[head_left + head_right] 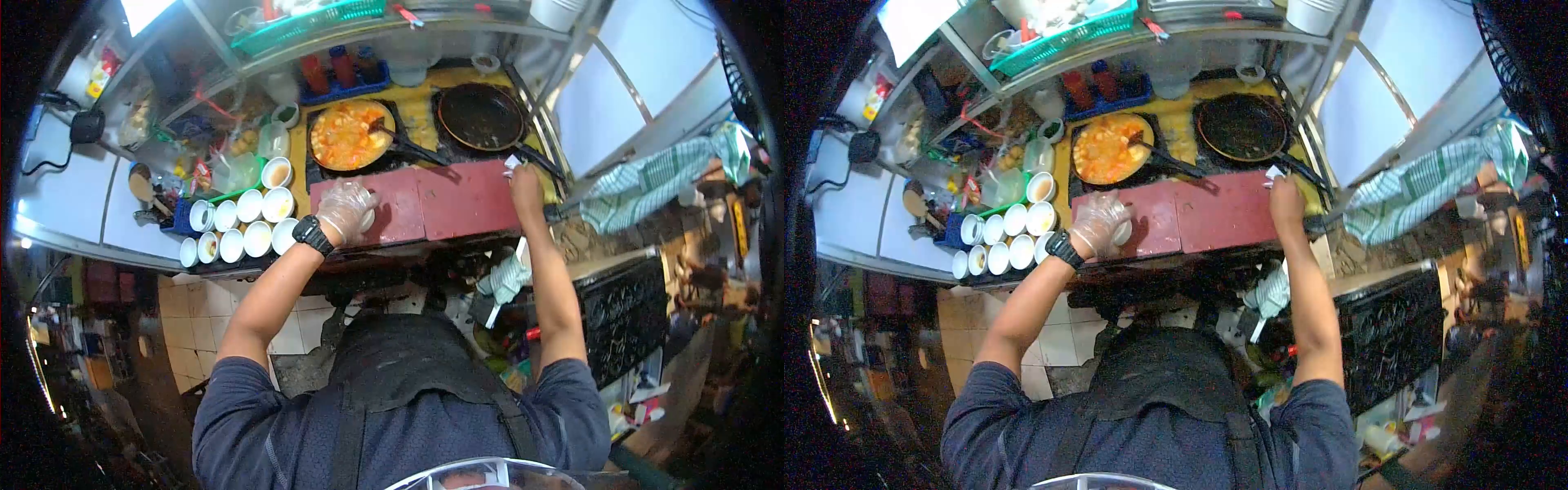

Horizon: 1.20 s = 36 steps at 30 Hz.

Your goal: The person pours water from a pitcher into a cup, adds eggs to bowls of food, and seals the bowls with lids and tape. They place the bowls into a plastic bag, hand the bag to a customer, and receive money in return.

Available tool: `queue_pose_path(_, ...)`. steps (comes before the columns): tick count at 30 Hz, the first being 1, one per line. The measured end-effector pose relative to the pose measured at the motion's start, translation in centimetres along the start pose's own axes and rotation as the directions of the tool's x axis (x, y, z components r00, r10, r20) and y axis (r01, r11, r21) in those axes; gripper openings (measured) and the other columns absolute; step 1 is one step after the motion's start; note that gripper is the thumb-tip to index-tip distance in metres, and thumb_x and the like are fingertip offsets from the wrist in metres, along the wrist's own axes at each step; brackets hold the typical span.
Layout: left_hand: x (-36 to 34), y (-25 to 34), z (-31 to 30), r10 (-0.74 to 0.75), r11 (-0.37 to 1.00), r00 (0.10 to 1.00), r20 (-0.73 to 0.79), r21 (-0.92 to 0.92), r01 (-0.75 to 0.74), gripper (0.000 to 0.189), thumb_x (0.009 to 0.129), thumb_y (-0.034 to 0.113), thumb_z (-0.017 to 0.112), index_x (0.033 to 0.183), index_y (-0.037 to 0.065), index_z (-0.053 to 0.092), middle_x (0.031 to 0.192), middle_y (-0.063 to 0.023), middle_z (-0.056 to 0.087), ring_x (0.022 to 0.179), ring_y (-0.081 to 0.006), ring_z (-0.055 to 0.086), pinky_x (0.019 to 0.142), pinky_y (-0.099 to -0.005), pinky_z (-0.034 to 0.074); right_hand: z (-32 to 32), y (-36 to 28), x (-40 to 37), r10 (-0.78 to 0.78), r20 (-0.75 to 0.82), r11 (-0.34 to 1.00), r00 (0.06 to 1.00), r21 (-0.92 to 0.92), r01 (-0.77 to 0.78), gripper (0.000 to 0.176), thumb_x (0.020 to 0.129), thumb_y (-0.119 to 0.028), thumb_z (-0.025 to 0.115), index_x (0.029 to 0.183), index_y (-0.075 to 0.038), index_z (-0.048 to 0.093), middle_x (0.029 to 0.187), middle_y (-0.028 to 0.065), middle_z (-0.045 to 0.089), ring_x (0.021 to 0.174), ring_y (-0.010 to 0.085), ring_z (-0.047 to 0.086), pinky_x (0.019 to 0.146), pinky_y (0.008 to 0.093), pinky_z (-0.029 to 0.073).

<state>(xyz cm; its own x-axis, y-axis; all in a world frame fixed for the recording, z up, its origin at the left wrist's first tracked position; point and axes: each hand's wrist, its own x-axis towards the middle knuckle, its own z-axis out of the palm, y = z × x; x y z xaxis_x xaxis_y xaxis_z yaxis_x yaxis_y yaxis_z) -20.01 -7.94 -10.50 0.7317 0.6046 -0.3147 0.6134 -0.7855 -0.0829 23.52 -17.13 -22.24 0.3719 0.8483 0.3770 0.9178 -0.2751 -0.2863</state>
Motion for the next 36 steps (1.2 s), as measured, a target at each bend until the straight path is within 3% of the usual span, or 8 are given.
queue_pose_path(2,-0.1,0.2,-2.7,-0.108,0.993,0.986,0.128,-0.031,0.112,0.086,0.061,0.047,0.093,0.137,0.02,0.061,0.14,-0.0209,0.056,0.127,-0.0442,0.057,0.109,-0.0526,0.048,-4.0,-3.6,-1.8,-0.018,-0.193,0.986,0.981,0.161,0.049,0.014,0.094,-0.013,0.063,0.09,0.0,0.063,0.085,0.0252,0.066,0.084,0.0495,0.064,0.074,0.0583,0.05)
queue_pose_path(5,-0.2,-0.6,-3.9,-0.248,0.968,0.956,0.158,-0.002,0.251,0.079,0.069,0.052,0.087,0.133,0.011,0.062,0.131,-0.0205,0.058,0.119,-0.0413,0.061,0.101,-0.0505,0.052,-8.8,-6.8,-8.5,-0.036,0.304,0.864,0.952,0.488,-0.124,0.011,0.086,-0.013,0.069,0.093,-0.004,0.068,0.089,0.023,0.07,0.084,0.0427,0.068,0.075,0.0479,0.054)
queue_pose_path(10,-0.7,-2.7,0.1,-0.294,0.948,0.955,-0.03,-0.137,0.288,0.092,0.075,0.057,0.083,0.142,0.001,0.053,0.129,-0.0254,0.059,0.118,-0.0437,0.06,0.099,-0.0516,0.051,1.3,-4.5,-17.3,-0.025,0.812,0.919,0.583,0.248,-0.307,0.02,0.084,-0.021,0.068,0.097,-0.008,0.077,0.105,0.0226,0.076,0.104,0.0416,0.072,0.092,0.0504,0.056)
queue_pose_path(15,-1.3,-3.7,0.3,-0.27,0.954,0.963,-0.017,-0.136,0.265,0.105,0.071,0.066,0.082,0.147,0.003,0.047,0.128,-0.0295,0.059,0.121,-0.044,0.061,0.102,-0.0505,0.049,11.4,-0.6,-21.4,0.294,0.675,0.873,0.677,0.099,-0.478,0.044,0.088,-0.042,0.075,0.103,-0.001,0.075,0.105,0.0253,0.075,0.101,0.0411,0.071,0.092,0.0437,0.056)
queue_pose_path(18,-1.6,-2.9,-0.9,-0.269,0.945,0.963,-0.033,-0.203,0.257,0.102,0.071,0.064,0.082,0.144,0.002,0.048,0.128,-0.0307,0.059,0.12,-0.0438,0.061,0.103,-0.0511,0.049,3.7,-6.8,-17.8,0.014,0.914,0.988,0.406,0.05,-0.147,0.061,0.085,-0.045,0.083,0.128,-0.003,0.069,0.111,0.023,0.074,0.115,0.0419,0.068,0.102,0.0467,0.052)
queue_pose_path(22,-4.1,-1.2,-3.3,-0.061,0.877,0.997,-0.057,-0.48,0.026,0.071,0.088,0.048,0.077,0.138,0.002,0.055,0.126,-0.0267,0.06,0.12,-0.0459,0.057,0.103,-0.0499,0.047,-8.1,-21.9,-13.0,-0.289,0.224,0.708,0.931,0.704,0.05,0.112,0.067,-0.04,0.097,0.156,-0.007,0.038,0.15,0.0267,0.045,0.142,0.0462,0.042,0.119,0.0539,0.036)
queue_pose_path(26,-5.6,-1.2,-1.9,0.263,0.646,0.921,-0.287,-0.657,-0.389,0.03,0.098,0.031,0.068,0.112,0.004,0.065,0.119,-0.0276,0.061,0.117,-0.0476,0.058,0.099,-0.0511,0.048,-6.4,-27.4,-11.4,-0.358,0.095,0.72,0.929,0.661,0.21,0.12,0.065,-0.038,0.096,0.161,-0.006,0.031,0.148,0.0243,0.045,0.137,0.0453,0.047,0.118,0.0516,0.038)
queue_pose_path(36,-9.1,-3.5,-0.7,-0.324,0.809,0.582,-0.746,-0.538,-0.239,0.015,0.095,0.001,0.061,0.109,-0.003,0.063,0.12,-0.0219,0.062,0.11,-0.0415,0.06,0.1,-0.0495,0.047,-7.4,-30.9,-12.4,-0.383,0.25,0.871,0.889,0.418,0.257,0.119,0.063,-0.018,0.09,0.164,-0.013,0.028,0.143,0.0189,0.049,0.126,0.0437,0.052,0.109,0.0538,0.044)
